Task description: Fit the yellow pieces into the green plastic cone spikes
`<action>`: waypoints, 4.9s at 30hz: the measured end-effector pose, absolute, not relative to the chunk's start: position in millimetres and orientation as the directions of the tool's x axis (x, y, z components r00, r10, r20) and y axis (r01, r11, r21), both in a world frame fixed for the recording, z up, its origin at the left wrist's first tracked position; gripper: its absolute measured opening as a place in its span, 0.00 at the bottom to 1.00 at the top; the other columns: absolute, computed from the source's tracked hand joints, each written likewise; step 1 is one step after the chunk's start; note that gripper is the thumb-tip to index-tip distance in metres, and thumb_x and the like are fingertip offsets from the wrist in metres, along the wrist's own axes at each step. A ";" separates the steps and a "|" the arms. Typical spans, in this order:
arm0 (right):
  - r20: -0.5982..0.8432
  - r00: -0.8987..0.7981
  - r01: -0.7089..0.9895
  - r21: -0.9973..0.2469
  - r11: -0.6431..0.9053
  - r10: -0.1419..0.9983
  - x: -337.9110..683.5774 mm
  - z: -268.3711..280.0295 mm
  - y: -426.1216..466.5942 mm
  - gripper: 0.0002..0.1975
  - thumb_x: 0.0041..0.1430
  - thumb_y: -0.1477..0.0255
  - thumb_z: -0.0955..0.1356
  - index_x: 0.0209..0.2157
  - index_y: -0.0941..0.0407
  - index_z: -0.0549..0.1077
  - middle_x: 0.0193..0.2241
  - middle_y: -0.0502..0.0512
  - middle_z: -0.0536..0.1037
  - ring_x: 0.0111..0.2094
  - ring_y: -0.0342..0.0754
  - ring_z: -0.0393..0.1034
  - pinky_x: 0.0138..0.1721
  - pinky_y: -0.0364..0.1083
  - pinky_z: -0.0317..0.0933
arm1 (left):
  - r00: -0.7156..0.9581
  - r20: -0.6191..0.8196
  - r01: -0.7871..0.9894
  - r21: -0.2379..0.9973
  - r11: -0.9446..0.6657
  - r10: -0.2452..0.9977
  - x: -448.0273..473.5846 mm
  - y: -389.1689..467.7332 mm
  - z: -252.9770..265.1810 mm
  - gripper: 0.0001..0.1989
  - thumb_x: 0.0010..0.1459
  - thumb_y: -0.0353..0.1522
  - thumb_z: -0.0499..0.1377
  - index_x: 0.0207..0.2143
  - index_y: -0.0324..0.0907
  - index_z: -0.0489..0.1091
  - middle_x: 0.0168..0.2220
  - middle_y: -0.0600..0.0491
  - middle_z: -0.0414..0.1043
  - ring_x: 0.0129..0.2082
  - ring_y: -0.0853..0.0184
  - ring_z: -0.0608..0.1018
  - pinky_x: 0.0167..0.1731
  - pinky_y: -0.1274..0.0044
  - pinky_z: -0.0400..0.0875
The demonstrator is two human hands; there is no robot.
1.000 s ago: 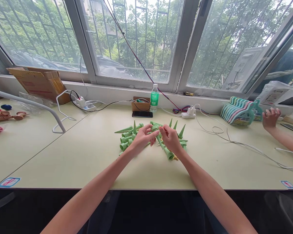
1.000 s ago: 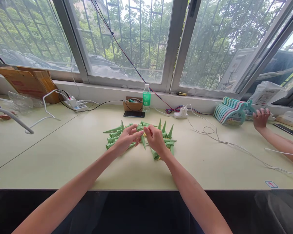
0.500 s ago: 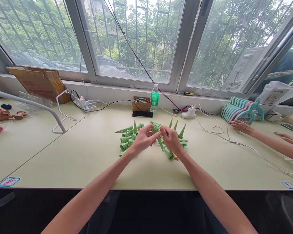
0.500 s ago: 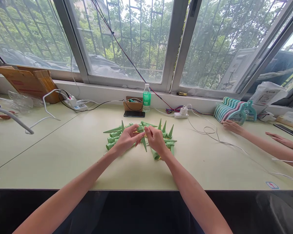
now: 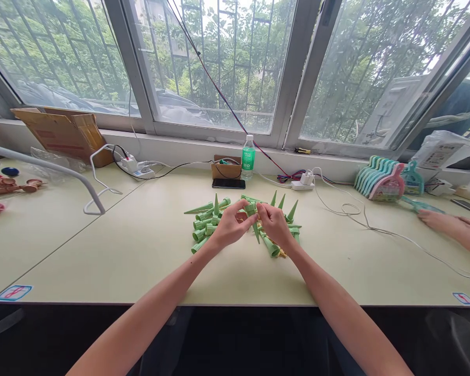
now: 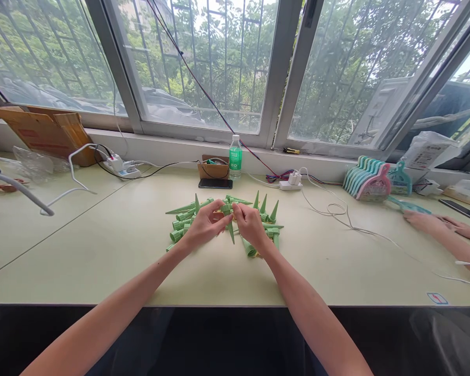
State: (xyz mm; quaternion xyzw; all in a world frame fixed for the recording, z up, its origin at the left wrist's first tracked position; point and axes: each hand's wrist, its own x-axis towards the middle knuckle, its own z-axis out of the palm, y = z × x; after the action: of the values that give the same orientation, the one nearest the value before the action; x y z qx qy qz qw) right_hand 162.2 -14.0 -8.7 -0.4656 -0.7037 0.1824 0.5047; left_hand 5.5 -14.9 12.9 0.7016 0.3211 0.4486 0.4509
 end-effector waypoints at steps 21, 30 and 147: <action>0.517 -0.069 0.431 -0.755 0.493 0.853 162.2 -9.6 -13.3 0.25 0.66 0.53 0.56 0.21 0.55 0.56 0.17 0.46 0.56 0.20 0.41 0.49 0.22 0.43 0.47 | 0.386 0.376 0.048 0.904 -0.425 0.843 5.9 -13.1 10.1 0.12 0.52 0.37 0.64 0.35 0.42 0.65 0.24 0.59 0.61 0.19 0.75 0.65 0.18 0.82 0.61; 0.525 -0.059 0.429 -0.755 0.496 0.849 161.1 -10.5 -12.3 0.25 0.66 0.53 0.56 0.20 0.54 0.54 0.16 0.46 0.56 0.19 0.41 0.49 0.22 0.43 0.47 | 0.376 0.374 0.045 0.907 -0.420 0.848 5.9 -13.7 10.3 0.13 0.54 0.37 0.63 0.34 0.43 0.60 0.23 0.60 0.60 0.18 0.76 0.65 0.17 0.82 0.58; 0.552 0.054 0.389 -0.779 0.492 0.832 162.1 -8.1 -13.9 0.24 0.67 0.54 0.57 0.21 0.54 0.54 0.16 0.45 0.54 0.19 0.41 0.47 0.21 0.43 0.46 | 0.352 0.656 0.284 0.605 -0.744 0.667 8.0 -6.4 -3.2 0.09 0.63 0.36 0.54 0.43 0.44 0.67 0.43 0.50 0.65 0.25 0.76 0.68 0.23 0.82 0.68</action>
State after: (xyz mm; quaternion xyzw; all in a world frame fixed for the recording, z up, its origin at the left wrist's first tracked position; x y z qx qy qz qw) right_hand 162.1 -13.9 -8.1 -0.4635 -0.6588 0.1980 0.5585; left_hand 8.0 -6.4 -3.2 0.7981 0.2978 0.4850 0.1978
